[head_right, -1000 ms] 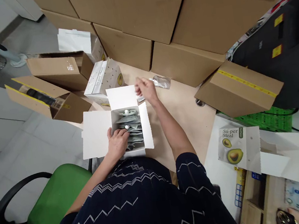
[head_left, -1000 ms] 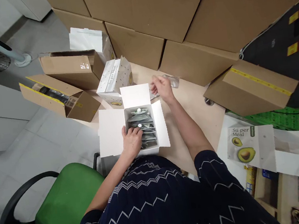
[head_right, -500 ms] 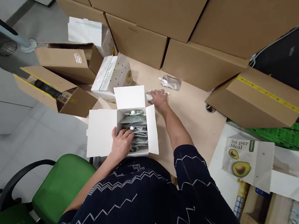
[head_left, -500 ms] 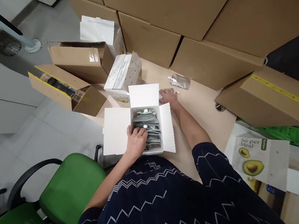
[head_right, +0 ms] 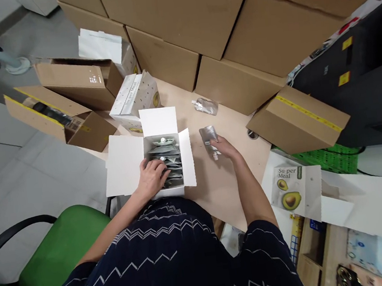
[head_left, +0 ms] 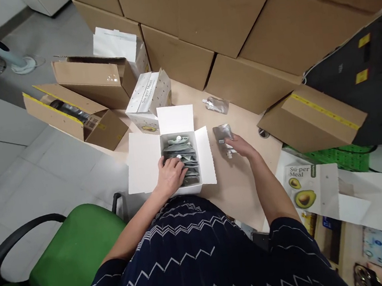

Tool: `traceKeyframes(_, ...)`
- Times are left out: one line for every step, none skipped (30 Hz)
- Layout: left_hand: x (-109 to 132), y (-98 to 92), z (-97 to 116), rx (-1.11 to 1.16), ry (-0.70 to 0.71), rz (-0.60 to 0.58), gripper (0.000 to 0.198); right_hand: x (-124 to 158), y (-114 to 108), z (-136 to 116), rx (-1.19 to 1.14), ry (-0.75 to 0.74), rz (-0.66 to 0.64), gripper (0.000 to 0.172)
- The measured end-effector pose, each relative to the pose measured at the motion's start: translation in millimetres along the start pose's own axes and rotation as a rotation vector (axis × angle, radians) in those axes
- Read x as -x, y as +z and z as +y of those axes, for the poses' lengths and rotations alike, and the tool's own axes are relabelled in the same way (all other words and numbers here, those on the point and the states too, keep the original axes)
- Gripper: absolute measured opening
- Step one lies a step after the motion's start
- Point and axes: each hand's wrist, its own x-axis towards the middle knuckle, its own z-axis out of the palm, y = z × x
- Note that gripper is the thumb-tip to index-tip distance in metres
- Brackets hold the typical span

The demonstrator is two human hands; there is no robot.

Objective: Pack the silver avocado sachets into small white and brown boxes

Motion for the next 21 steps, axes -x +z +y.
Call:
traceKeyframes(-1, -0.9, -1, 0.015, -0.004, 0.021, 0.021, 7, -2, -8, -0.172, 0.017, -0.012, 0.032)
traceKeyframes(-1, -1.8, -3, 0.026, -0.01, 0.042, 0.023, 15, -4, -18, -0.323, 0.021, -0.018, 0.038)
traceKeyframes(-2, -2.8, -4, 0.03, -0.018, 0.064, 0.025, 22, -6, -30, -0.441, 0.006, -0.024, 0.045)
traceKeyframes(-3, -3.5, -6, 0.027, -0.027, 0.084, 0.027, 29, -7, -43, -0.52, -0.035, -0.039, 0.05)
traceKeyframes(-4, -4.1, -7, 0.016, -0.038, 0.1, 0.028, 36, -8, -57, -0.56, -0.094, -0.07, 0.056)
traceKeyframes(-6, -4.5, -8, 0.001, -0.049, 0.11, 0.03, 42, -9, -72, -0.561, -0.16, -0.118, 0.06)
traceKeyframes(-7, -4.6, -8, -0.017, -0.06, 0.113, 0.031, 48, -10, -88, -0.523, -0.224, -0.172, 0.062)
traceKeyframes(-9, -4.7, -9, -0.035, -0.072, 0.11, 0.032, 52, -9, -103, -0.446, -0.285, -0.217, 0.061)
traceKeyframes(-11, -4.6, -9, -0.053, -0.084, 0.104, 0.033, 56, -8, -118, -0.335, -0.346, -0.235, 0.056)
traceKeyframes(-14, -4.5, -9, -0.069, -0.095, 0.099, 0.034, 58, -6, -133, -0.199, -0.412, -0.227, 0.048)
traceKeyframes(-16, -4.5, -10, -0.085, -0.104, 0.094, 0.035, 60, -2, -146, -0.048, -0.484, -0.199, 0.04)
traceKeyframes(-18, -4.5, -11, -0.101, -0.112, 0.088, 0.035, 61, 3, -158, 0.109, -0.562, -0.167, 0.032)
traceKeyframes(-19, -4.6, -12, -0.117, -0.114, 0.079, 0.035, 62, 10, -168, 0.268, -0.635, -0.147, 0.026)
traceKeyframes(-20, -4.6, -13, -0.131, -0.109, 0.066, 0.034, 62, 18, -177, 0.433, -0.695, -0.146, 0.023)
traceKeyframes(-21, -4.5, -13, -0.141, -0.099, 0.052, 0.034, 63, 27, -185, 0.604, -0.733, -0.16, 0.022)
traceKeyframes(-21, -4.2, -14, -0.148, -0.088, 0.039, 0.033, 64, 38, -190, 0.778, -0.747, -0.182, 0.024)
traceKeyframes(-20, -3.7, -15, -0.151, -0.078, 0.03, 0.032, 65, 50, -194, 0.94, -0.746, -0.199, 0.027)
traceKeyframes(-19, -3.0, -15, -0.151, -0.072, 0.026, 0.032, 66, 63, -196, 1.082, -0.74, -0.207, 0.03)
traceKeyframes(-18, -2.2, -15, -0.15, -0.069, 0.028, 0.032, 67, 76, -196, 1.194, -0.733, -0.208, 0.032)
traceKeyframes(-18, -1.3, -15, -0.148, -0.069, 0.031, 0.032, 67, 91, -194, 1.275, -0.722, -0.212, 0.033)
traceKeyframes(-17, -0.5, -15, -0.146, -0.07, 0.034, 0.032, 66, 105, -192, 1.327, -0.706, -0.216, 0.032)
